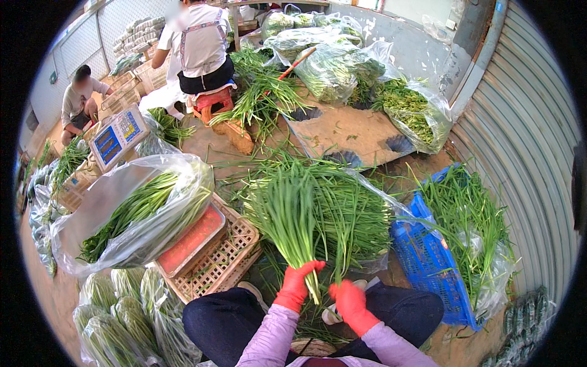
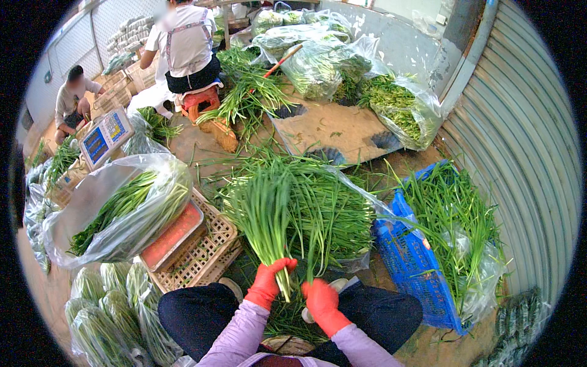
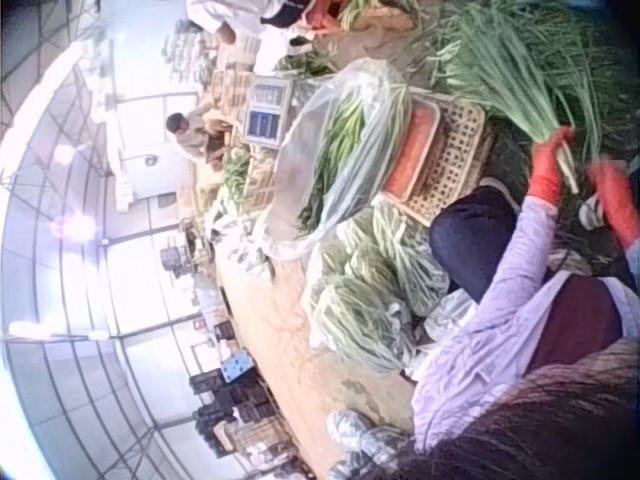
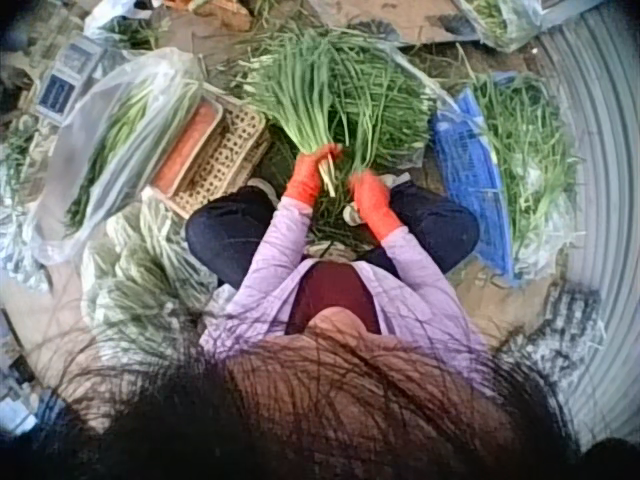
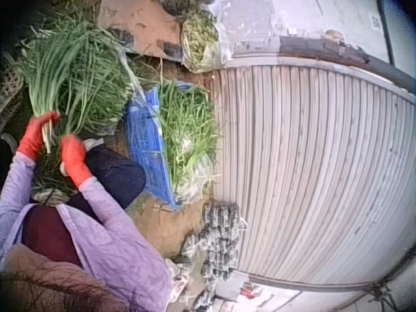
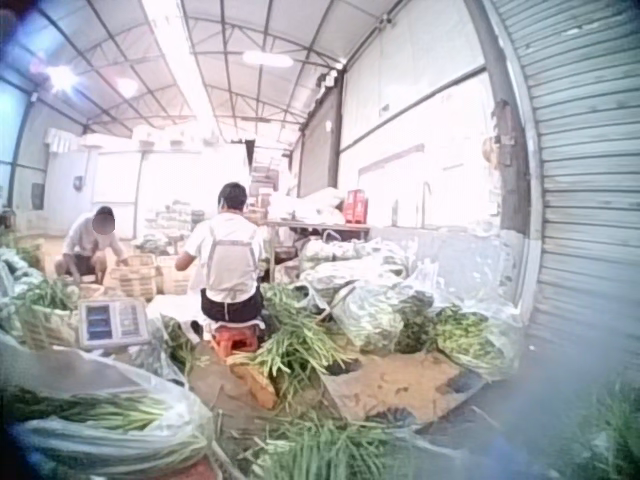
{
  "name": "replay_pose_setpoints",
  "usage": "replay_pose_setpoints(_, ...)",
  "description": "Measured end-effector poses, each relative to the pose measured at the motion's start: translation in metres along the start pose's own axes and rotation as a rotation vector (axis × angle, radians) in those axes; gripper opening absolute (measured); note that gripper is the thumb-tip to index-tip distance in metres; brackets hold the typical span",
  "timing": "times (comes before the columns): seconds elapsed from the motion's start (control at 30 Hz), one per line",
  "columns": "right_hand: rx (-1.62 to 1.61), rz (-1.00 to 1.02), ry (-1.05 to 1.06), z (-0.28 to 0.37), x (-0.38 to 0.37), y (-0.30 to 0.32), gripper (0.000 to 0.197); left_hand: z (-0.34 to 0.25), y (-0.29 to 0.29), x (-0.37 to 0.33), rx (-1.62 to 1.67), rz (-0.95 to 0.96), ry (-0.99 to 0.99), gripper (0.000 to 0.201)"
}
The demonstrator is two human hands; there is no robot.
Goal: The person, wearing red gloves, sorts through a pile of green vegetables by hand, gathers them into bunches, and places them into plastic bags which are then weighed on a scale.
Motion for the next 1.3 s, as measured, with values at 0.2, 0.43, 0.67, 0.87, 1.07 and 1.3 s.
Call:
replay_pose_setpoints(0.2, 0.095, 0.338, -0.051, -0.036, 0.009, -0.049, 0.043, -0.034, -0.039, 0.022, 0.597, 0.588, -0.014, 0.069)
replay_pose_setpoints(0.43, -0.747, -0.108, 0.060, -0.016, -0.076, -0.001, 0.026, -0.053, -0.017, 0.014, 0.794, 0.544, -0.150, 0.063)
replay_pose_setpoints(0.67, -0.165, -0.669, -0.081, -0.026, -0.132, 0.010, 0.028, -0.006, 0.051, -0.001, 0.917, 0.364, 0.007, 0.043)
replay_pose_setpoints(0.87, -0.145, -0.176, -0.194, 0.000, -0.132, 0.008, 0.041, 0.012, 0.050, 0.022, 0.719, 0.175, 0.067, 0.064)
replay_pose_setpoints(1.07, -0.261, -0.128, -0.252, -0.010, -0.164, -0.001, 0.043, 0.025, 0.048, 0.004, 0.380, 0.189, 0.155, 0.048)
replay_pose_setpoints(1.3, -0.300, 0.131, 0.053, 0.054, -0.078, 0.023, 0.038, 0.000, 0.030, 0.010, 0.028, -0.088, 0.127, 0.044)
Point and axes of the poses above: each hand's wrist, its own x-axis away from the middle knuckle, its own y-axis out of the back of the hand, z = x × y, the point moved 4 cm from there along -x, towards the middle knuckle, and after that the axes turned 13 degrees about z, right-handed, at the moved point
